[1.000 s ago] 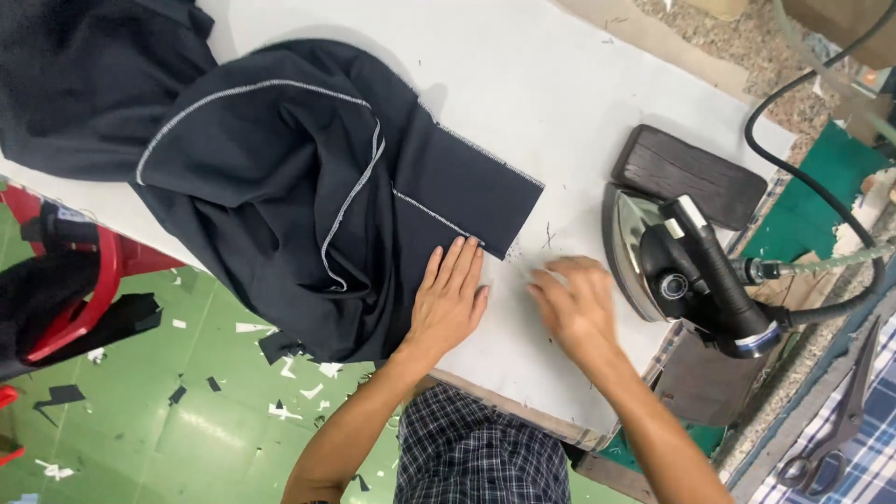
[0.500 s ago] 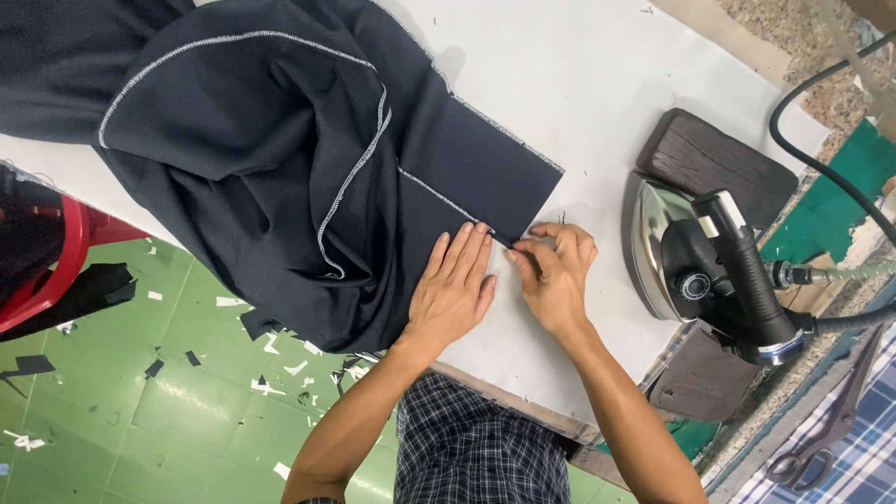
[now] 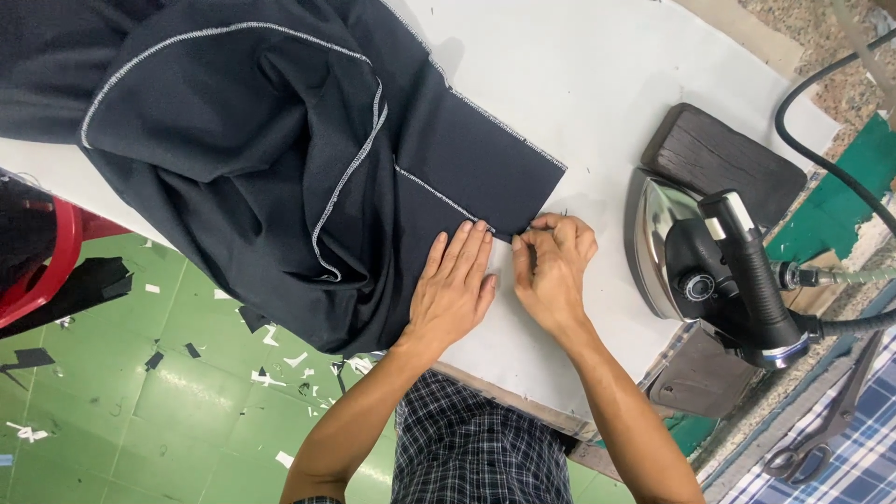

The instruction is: The person irons a dark garment on a white table using a steam iron and a wooden pressing block. They repeatedly smooth the fabric, press seams, and reposition the garment to ensure even ironing.

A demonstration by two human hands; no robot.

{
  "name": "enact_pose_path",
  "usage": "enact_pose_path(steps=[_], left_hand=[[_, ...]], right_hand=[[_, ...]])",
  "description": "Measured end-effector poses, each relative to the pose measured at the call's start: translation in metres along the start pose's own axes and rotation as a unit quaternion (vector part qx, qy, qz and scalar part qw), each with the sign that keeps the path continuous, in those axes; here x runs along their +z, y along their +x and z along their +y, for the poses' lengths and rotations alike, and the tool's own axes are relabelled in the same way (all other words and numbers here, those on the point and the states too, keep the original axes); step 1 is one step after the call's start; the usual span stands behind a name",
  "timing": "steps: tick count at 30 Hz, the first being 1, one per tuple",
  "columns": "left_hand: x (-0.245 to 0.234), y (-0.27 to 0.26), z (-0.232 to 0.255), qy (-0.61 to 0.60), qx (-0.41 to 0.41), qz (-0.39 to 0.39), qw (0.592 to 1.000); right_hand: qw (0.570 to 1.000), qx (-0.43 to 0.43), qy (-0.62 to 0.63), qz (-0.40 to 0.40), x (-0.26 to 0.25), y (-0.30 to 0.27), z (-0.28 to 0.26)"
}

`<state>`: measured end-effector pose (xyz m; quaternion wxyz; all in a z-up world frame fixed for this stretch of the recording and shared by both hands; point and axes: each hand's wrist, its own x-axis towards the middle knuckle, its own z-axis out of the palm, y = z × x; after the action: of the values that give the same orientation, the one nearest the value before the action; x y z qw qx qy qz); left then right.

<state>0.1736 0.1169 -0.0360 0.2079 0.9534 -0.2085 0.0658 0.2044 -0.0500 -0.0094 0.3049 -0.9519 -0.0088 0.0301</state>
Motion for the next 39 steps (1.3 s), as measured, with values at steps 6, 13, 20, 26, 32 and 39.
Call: enact_pose_path(steps=[6, 13, 20, 26, 32, 39], left_hand=[[-0.004, 0.002, 0.002, 0.001, -0.011, -0.026, 1.0], [-0.001, -0.001, 0.001, 0.006, -0.014, -0.04, 0.999], [0.001, 0.0, 0.003, 0.022, -0.01, -0.038, 0.999], [0.006, 0.002, 0.004, 0.049, -0.014, -0.024, 0.998], [0.007, 0.003, 0.004, 0.054, -0.011, -0.006, 0.998], [0.009, 0.003, 0.003, 0.049, -0.009, 0.0, 0.999]], right_hand=[[1.0, 0.002, -0.008, 0.004, 0.008, -0.001, 0.004], [1.0, 0.011, -0.009, 0.007, 0.009, -0.001, 0.004], [1.0, 0.019, -0.001, 0.015, 0.009, -0.001, 0.003], [0.999, 0.021, 0.004, 0.03, 0.013, -0.001, 0.006], [0.998, -0.035, -0.003, 0.05, -0.012, -0.003, 0.011], [0.967, -0.232, -0.092, 0.053, -0.005, -0.029, 0.044]])
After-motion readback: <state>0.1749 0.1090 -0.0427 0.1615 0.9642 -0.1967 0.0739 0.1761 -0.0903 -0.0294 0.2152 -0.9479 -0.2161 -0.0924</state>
